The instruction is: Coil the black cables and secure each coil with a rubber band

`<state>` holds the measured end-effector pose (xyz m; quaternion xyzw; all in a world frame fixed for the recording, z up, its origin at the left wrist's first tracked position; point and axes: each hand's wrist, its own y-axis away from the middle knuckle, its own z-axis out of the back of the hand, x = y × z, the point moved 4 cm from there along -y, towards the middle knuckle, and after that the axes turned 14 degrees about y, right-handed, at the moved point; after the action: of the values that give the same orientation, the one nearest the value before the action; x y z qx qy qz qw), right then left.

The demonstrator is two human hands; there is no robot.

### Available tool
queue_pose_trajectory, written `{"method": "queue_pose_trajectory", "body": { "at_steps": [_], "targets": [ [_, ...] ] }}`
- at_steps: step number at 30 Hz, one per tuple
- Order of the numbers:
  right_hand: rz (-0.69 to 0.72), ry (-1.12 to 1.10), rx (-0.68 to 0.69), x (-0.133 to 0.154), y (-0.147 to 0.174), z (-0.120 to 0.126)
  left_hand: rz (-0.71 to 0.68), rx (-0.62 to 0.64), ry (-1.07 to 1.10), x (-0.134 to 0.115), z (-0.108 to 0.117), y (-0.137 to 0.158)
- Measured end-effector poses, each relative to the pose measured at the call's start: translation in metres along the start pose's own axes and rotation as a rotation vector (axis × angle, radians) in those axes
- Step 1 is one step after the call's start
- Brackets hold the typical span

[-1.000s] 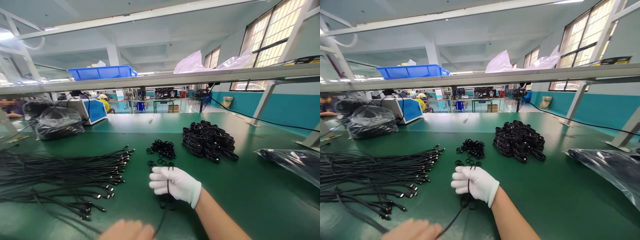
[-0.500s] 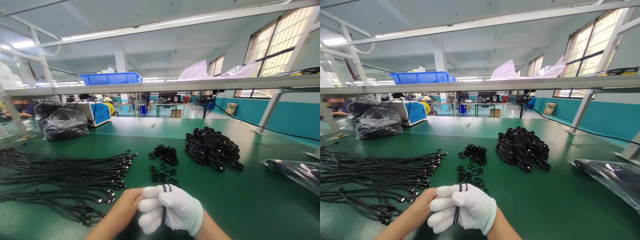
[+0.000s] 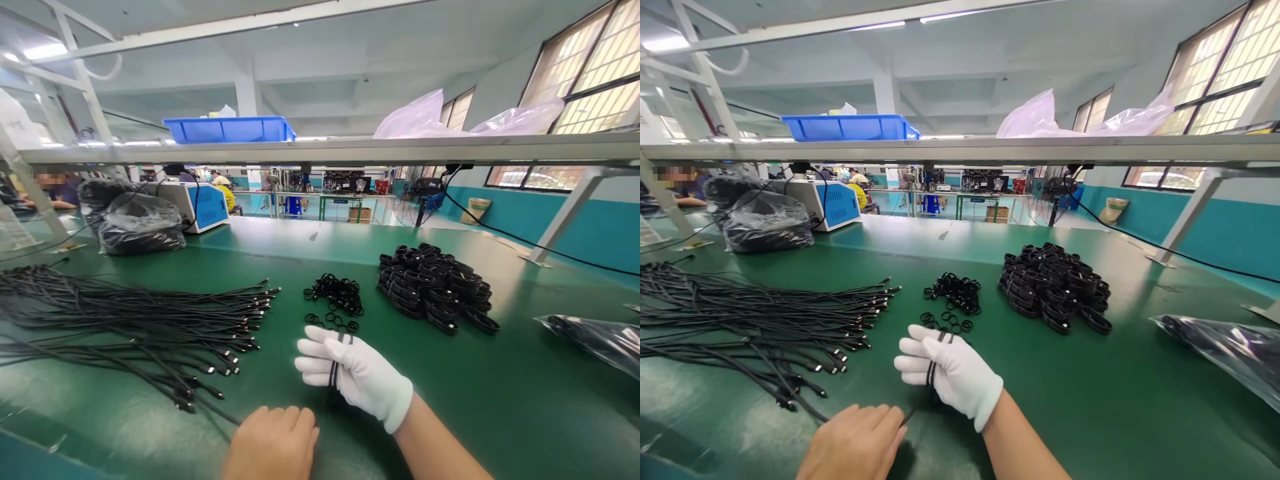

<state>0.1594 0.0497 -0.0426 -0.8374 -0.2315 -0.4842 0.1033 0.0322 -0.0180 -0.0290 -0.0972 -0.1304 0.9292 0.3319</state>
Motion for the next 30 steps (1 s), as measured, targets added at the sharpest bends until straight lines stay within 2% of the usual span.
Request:
{"method": "queue_pose_trajectory", "body": {
  "at_steps": [2, 4, 6, 8, 10, 12, 16, 19, 21, 24, 27, 29, 30],
  "targets": [
    [-0.057, 0.048, 0.067, -0.008, 0.001, -0.004, 0.019, 0.019, 0.055, 0.004, 0.020, -0.012],
    [-0.121, 0.069, 0.243, -0.016, 0.005, -0.014, 0.056, 0.063, 0.173, 0.016, 0.040, -0.027],
    [-0.201, 0.049, 0.429, -0.023, 0.011, -0.024, 0.092, 0.113, 0.413, 0.030, 0.051, -0.042],
    [-0.274, 0.017, 0.544, -0.030, 0.017, -0.031, 0.134, 0.164, 0.705, 0.042, 0.049, -0.053],
    [-0.299, -0.010, 0.573, -0.033, 0.020, -0.036, 0.164, 0.199, 0.891, 0.049, 0.035, -0.057],
    [-0.265, -0.058, 0.551, -0.031, 0.020, -0.039, 0.180, 0.185, 0.922, 0.053, 0.016, -0.054],
    [-0.099, -0.263, 0.442, -0.012, 0.012, -0.042, 0.226, 0.063, 0.778, 0.065, -0.009, -0.030],
    [0.014, -0.307, 0.341, 0.004, 0.007, -0.037, 0.255, 0.008, 0.501, 0.071, -0.012, -0.007],
    [0.053, -0.271, 0.276, 0.008, 0.005, -0.032, 0.202, 0.003, 0.282, 0.062, -0.011, 0.004],
    [0.053, -0.168, 0.128, 0.003, 0.002, -0.023, 0.069, 0.004, 0.110, 0.032, -0.010, 0.010],
    [-0.024, -0.034, -0.025, -0.009, 0.002, -0.016, 0.026, -0.006, 0.080, 0.010, -0.004, 0.003],
    [-0.094, 0.064, -0.007, -0.016, 0.003, -0.017, 0.029, 0.029, 0.110, 0.009, 0.007, -0.007],
    [-0.117, 0.108, 0.056, -0.019, 0.004, -0.020, 0.029, 0.063, 0.144, 0.012, 0.014, -0.012]
  ]
}}
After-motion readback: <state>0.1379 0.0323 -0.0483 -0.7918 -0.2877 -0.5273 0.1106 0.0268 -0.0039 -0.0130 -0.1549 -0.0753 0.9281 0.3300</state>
